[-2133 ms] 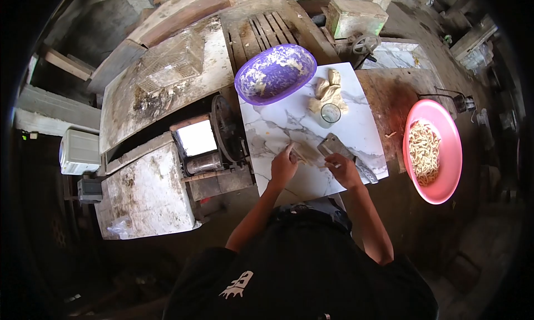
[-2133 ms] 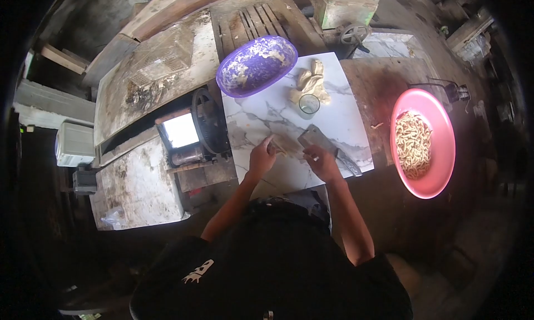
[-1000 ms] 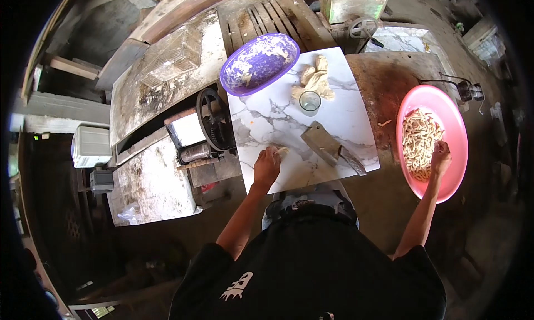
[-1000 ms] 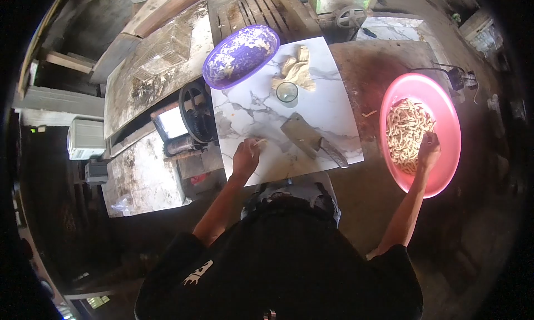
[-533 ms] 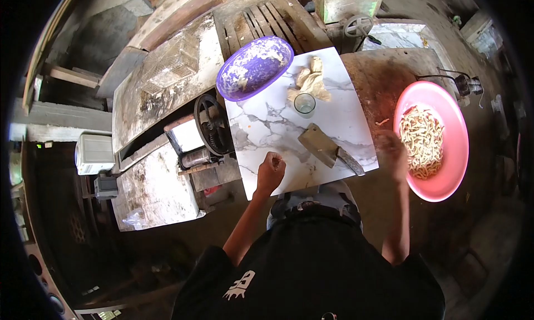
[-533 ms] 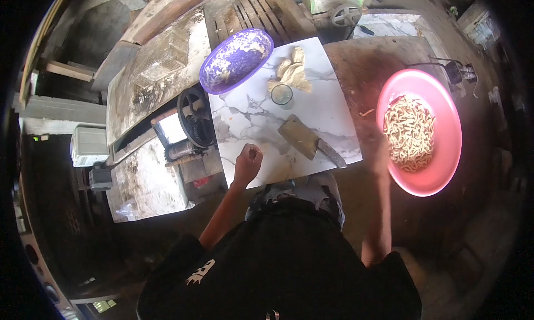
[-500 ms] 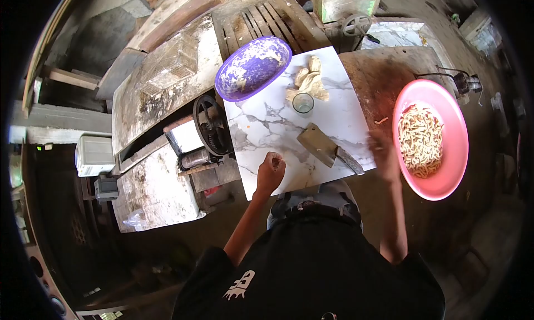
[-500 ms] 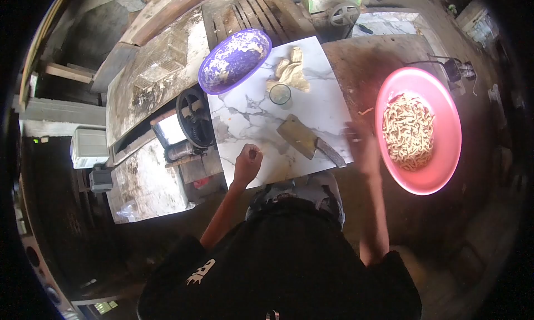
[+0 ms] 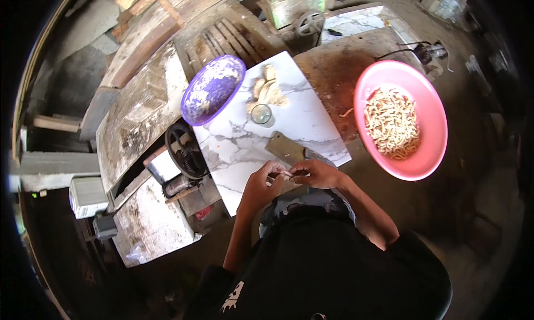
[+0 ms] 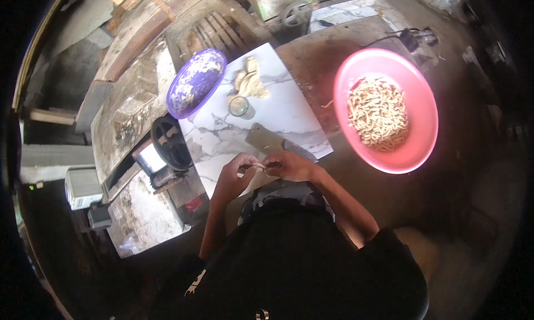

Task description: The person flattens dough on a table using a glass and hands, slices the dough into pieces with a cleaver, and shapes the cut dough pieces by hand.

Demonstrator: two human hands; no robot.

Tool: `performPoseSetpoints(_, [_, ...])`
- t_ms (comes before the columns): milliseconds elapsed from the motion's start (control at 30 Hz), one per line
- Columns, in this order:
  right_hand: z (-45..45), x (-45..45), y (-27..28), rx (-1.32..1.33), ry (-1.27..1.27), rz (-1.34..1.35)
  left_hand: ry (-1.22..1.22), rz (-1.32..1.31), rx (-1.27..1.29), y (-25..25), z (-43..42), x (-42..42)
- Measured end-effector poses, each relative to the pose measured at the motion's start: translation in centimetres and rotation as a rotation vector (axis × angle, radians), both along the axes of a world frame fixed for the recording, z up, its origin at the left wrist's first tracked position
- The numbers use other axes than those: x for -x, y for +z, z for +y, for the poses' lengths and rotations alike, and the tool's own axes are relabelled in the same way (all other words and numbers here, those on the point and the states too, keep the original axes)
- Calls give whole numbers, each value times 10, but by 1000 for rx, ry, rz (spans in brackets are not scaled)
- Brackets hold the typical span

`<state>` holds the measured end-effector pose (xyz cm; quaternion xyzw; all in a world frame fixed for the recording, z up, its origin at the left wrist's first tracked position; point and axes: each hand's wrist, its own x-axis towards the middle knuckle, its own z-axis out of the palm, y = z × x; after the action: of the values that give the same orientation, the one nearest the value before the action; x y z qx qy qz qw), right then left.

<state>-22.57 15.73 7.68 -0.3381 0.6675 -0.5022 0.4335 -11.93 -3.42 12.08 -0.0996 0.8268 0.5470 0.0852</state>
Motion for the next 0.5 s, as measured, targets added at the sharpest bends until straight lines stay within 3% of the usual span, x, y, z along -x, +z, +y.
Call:
performPoseSetpoints(67, [24,4,4,-52,-38,210,4,33,-39,6,11,4])
performPoseSetpoints(133, [50,14,22,-35,-72,169,-5,28,-50,11,24,7])
performPoseSetpoints(267, [116,37,33,-91,-402,412,67,0,-128,10,43,12])
performPoseSetpoints(400, [173,70,57,-497,-788,492,94,79,-137,-6,68,19])
performPoseSetpoints(467, [206,82,15,-463,-899,924,62,81,-186,-17,81,25])
performPoseSetpoints(500, [214,85,7,-607,-854,1154,40,74,-234,-18,89,29])
